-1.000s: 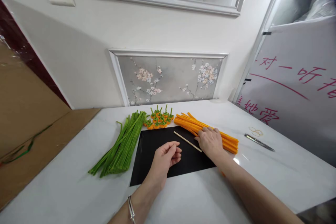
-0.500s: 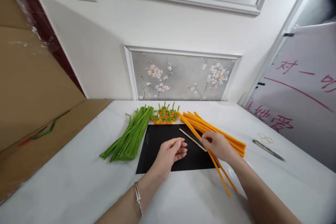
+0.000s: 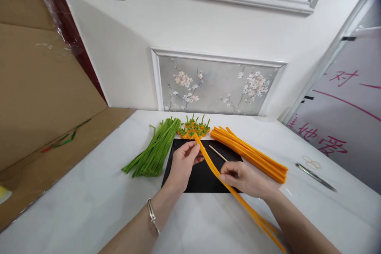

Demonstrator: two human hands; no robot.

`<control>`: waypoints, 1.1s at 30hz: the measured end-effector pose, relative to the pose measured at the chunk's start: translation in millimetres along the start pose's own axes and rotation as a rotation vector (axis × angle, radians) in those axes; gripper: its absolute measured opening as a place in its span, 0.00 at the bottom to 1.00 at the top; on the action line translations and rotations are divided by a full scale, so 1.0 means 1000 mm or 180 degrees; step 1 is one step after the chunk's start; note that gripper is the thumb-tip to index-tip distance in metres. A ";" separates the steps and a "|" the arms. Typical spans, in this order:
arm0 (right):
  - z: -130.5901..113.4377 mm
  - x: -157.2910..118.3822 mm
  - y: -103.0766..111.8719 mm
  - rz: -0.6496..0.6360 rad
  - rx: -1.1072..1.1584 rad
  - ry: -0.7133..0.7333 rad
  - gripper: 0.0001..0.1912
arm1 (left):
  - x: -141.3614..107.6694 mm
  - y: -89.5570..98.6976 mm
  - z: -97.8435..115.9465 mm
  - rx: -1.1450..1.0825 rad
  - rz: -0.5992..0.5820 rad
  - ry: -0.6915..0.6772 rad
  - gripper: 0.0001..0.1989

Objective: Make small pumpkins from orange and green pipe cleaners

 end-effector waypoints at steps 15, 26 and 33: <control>-0.024 0.028 0.008 0.0952 0.0836 0.0176 0.13 | -0.020 -0.032 0.009 0.0884 -0.0845 -0.0303 0.09; -0.007 0.015 0.012 0.0971 0.1221 0.0278 0.12 | -0.017 -0.033 -0.008 0.0147 -0.0748 0.0215 0.10; -0.026 0.008 0.017 0.1420 -0.0319 0.0762 0.08 | -0.018 -0.035 -0.006 0.0809 -0.0856 -0.0102 0.12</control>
Point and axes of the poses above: each hand's wrist, its own x-axis towards the middle knuckle, its own y-axis out of the back of the hand, z = x × y, the point moved 8 cm from there along x, towards the middle knuckle, and after that the axes turned 10 degrees about x, right-handed, at the moved point
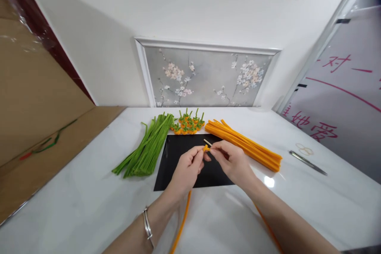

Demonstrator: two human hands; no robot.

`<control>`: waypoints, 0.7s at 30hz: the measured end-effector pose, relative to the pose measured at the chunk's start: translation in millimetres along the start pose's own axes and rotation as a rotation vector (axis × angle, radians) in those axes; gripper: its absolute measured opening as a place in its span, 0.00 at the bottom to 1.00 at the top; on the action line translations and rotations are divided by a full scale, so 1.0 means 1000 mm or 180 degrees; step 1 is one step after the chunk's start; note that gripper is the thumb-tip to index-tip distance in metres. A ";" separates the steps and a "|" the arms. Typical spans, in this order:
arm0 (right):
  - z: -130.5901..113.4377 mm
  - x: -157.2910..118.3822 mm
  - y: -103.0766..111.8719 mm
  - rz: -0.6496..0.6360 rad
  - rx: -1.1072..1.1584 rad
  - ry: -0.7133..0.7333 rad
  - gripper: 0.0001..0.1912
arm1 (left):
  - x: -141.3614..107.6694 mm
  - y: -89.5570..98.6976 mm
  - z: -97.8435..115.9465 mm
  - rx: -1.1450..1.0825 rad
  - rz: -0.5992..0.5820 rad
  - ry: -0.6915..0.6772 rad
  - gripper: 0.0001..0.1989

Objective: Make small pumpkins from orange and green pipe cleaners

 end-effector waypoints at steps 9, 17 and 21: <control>0.003 -0.002 -0.009 -0.0152 0.0325 -0.0356 0.11 | -0.004 -0.008 0.001 -0.0050 -0.0064 -0.0124 0.09; 0.006 -0.004 -0.009 -0.0221 0.0367 -0.0494 0.09 | -0.004 -0.006 0.009 0.0633 -0.0005 -0.0415 0.11; 0.009 -0.004 -0.012 -0.0236 0.0364 -0.0503 0.07 | -0.003 -0.003 0.006 0.0728 0.0087 -0.0378 0.13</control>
Point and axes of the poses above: each hand's wrist, its own x-axis towards the middle knuckle, its own y-axis out of the back of the hand, z = x × y, the point moved 8 cm from there along x, towards the middle knuckle, and after that the axes turned 10 degrees about x, right-handed, at the moved point
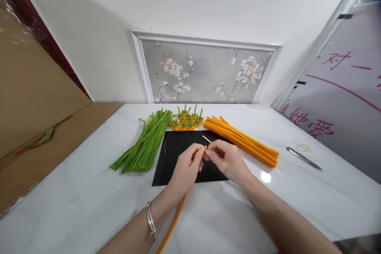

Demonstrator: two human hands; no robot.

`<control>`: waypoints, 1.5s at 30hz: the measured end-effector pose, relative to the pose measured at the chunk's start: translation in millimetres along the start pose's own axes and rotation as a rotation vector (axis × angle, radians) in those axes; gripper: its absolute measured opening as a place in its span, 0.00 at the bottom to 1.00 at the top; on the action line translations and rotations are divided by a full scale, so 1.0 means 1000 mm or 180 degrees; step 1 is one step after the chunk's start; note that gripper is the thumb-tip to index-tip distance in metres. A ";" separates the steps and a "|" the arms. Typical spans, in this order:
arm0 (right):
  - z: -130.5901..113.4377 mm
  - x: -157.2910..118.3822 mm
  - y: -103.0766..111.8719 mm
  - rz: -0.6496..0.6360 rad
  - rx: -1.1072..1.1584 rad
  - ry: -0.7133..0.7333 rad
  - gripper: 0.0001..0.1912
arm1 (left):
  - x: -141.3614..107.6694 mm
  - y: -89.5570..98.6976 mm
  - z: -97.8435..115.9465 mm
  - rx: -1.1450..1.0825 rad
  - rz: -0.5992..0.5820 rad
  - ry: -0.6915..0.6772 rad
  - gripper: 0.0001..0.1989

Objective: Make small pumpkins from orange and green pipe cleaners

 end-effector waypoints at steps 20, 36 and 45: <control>-0.004 -0.001 0.004 0.0388 0.0393 0.0407 0.05 | -0.002 -0.005 -0.006 -0.0417 -0.0014 0.0304 0.17; -0.043 -0.021 -0.018 -0.0164 -0.1719 0.2123 0.14 | -0.004 -0.009 -0.004 -0.1578 -0.0160 0.0814 0.18; -0.047 -0.017 0.002 0.0296 -0.1172 0.2236 0.17 | -0.002 -0.010 0.009 -0.1666 -0.0556 0.0513 0.11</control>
Point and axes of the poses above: each hand's wrist, its own x-axis towards the middle knuckle, its own y-axis out of the back of the hand, z = x × y, the point moved 8 cm from there along x, towards the middle knuckle, and after that the axes turned 10 degrees about x, right-handed, at the moved point
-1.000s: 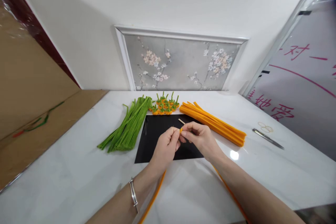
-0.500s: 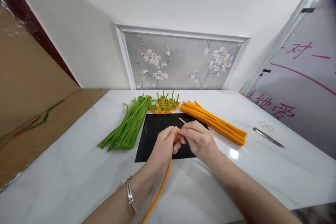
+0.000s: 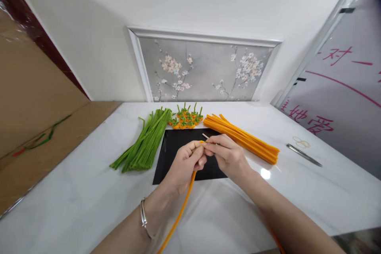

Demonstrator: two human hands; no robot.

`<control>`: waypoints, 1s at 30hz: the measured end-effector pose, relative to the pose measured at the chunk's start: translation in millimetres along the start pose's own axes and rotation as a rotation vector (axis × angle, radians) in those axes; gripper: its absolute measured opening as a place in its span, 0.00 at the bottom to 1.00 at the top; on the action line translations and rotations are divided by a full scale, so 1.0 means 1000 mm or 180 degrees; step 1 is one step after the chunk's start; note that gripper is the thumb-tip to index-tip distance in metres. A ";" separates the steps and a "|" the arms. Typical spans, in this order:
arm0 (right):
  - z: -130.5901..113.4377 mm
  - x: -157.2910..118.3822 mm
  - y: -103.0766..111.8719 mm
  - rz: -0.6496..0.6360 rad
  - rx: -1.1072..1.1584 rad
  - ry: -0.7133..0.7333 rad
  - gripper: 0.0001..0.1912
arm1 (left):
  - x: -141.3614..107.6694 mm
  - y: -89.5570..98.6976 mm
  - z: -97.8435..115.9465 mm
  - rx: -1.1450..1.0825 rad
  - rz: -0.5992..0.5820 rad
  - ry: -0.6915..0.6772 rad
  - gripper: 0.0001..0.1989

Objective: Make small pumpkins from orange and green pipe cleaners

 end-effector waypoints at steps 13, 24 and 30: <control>-0.002 0.003 0.005 -0.0028 0.0457 -0.0165 0.17 | 0.000 0.001 0.002 0.0058 -0.0125 -0.0059 0.13; 0.021 -0.002 0.001 -0.0056 0.0654 -0.1091 0.10 | 0.003 0.006 0.001 0.0861 0.0052 -0.0203 0.13; 0.026 -0.005 -0.005 -0.0163 0.0545 -0.1382 0.05 | -0.003 0.007 0.010 0.2072 0.0265 -0.0597 0.11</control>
Point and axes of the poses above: each hand's wrist, its own x-axis towards the middle knuckle, its own y-axis out of the back of the hand, z = x × y, the point moved 8 cm from there along x, towards the middle knuckle, and after that the axes turned 10 degrees about x, right-handed, at the moved point
